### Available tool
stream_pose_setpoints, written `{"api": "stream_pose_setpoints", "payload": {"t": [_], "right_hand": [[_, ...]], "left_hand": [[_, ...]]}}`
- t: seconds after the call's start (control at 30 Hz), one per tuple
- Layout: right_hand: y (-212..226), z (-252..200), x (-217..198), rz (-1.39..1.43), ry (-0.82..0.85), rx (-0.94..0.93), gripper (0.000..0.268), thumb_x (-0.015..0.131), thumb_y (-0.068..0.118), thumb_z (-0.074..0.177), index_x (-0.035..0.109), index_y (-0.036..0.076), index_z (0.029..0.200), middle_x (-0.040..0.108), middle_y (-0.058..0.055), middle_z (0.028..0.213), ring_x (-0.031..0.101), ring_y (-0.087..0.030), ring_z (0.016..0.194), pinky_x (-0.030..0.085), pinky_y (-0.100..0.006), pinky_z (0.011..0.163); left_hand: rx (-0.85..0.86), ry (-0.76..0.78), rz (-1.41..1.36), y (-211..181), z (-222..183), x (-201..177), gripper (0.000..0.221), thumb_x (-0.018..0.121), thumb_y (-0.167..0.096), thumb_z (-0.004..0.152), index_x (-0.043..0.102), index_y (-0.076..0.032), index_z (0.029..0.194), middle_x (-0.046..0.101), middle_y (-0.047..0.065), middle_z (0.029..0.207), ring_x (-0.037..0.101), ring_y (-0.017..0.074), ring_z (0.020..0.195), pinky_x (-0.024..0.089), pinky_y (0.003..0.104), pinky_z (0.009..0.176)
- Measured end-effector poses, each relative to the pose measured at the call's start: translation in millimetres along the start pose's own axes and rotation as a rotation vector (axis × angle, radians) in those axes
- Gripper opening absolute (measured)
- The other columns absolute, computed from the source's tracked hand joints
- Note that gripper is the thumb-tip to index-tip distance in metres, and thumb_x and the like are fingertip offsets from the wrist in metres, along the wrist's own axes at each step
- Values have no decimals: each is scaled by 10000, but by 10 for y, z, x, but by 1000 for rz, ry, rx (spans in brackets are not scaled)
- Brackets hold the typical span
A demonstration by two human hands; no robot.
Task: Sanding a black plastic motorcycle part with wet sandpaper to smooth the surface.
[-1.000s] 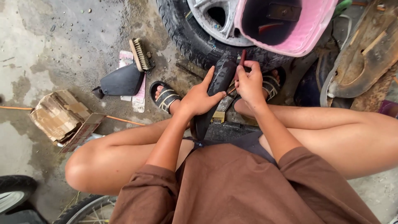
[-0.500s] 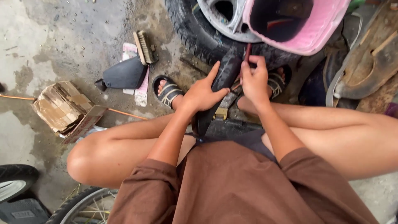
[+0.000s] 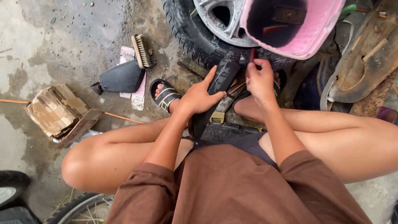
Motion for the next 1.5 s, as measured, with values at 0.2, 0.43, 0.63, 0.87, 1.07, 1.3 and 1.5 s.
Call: {"api": "stream_pose_setpoints", "payload": {"t": [0.2,0.43,0.63,0.87,1.07,1.3,1.5], "right_hand": [[231,-423,-6,-92,122,-88,246,567,191,1053,606,104,1279,589,-99,576,544,-139,418,442,-258,313],[381,-563,220,-194,137,-170,249,549,183,1062,542,52,1273,664,-118,612,622,-154,482,481,-259,396],[458,-741,293,-150,164,-241,280,595,152,1041,541,43,1294,654,-140,648,619,-178,498,494,-265,438],[239,-447,152,-182,157,-108,278,557,208,1051,524,88,1299,636,-107,592,582,-167,428,461,-268,346],[482,-616,82,-62,138,-147,261,514,182,1077,533,55,1304,560,-107,536,513,-176,360,420,-269,294],[369,-504,189,-164,122,-351,259,528,137,1071,575,61,1314,645,-97,616,586,-150,494,478,-251,458],[527,-790,357,-189,178,-419,234,592,145,1045,624,129,1276,668,-132,661,589,-190,496,465,-282,423]], "left_hand": [[-7,15,38,-36,-29,-43,882,586,-437,964,115,-249,1685,555,281,1465,659,471,1209,568,611,899],[14,-8,69,15,55,52,875,569,-425,979,97,-213,1684,566,295,1438,678,468,1171,568,608,856],[5,-4,84,56,76,75,878,561,-428,979,91,-201,1686,571,307,1427,683,479,1150,565,616,837],[6,-2,41,-12,-14,9,885,561,-437,967,92,-214,1684,546,301,1457,659,483,1195,565,623,866],[-4,11,10,5,-53,-6,874,558,-420,972,88,-231,1684,512,298,1496,641,485,1231,561,630,905],[-14,-1,-17,14,6,-45,892,573,-450,939,119,-270,1686,542,273,1485,652,469,1220,557,609,923],[3,12,9,117,94,-73,885,576,-418,949,138,-197,1686,517,333,1478,626,509,1239,517,645,934]]}}
Point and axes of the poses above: each hand's wrist, its own z-axis towards the middle knuckle, its own x-axis out of the palm, y = z × x, the point moved 5 cm from there along z, towards the middle knuckle
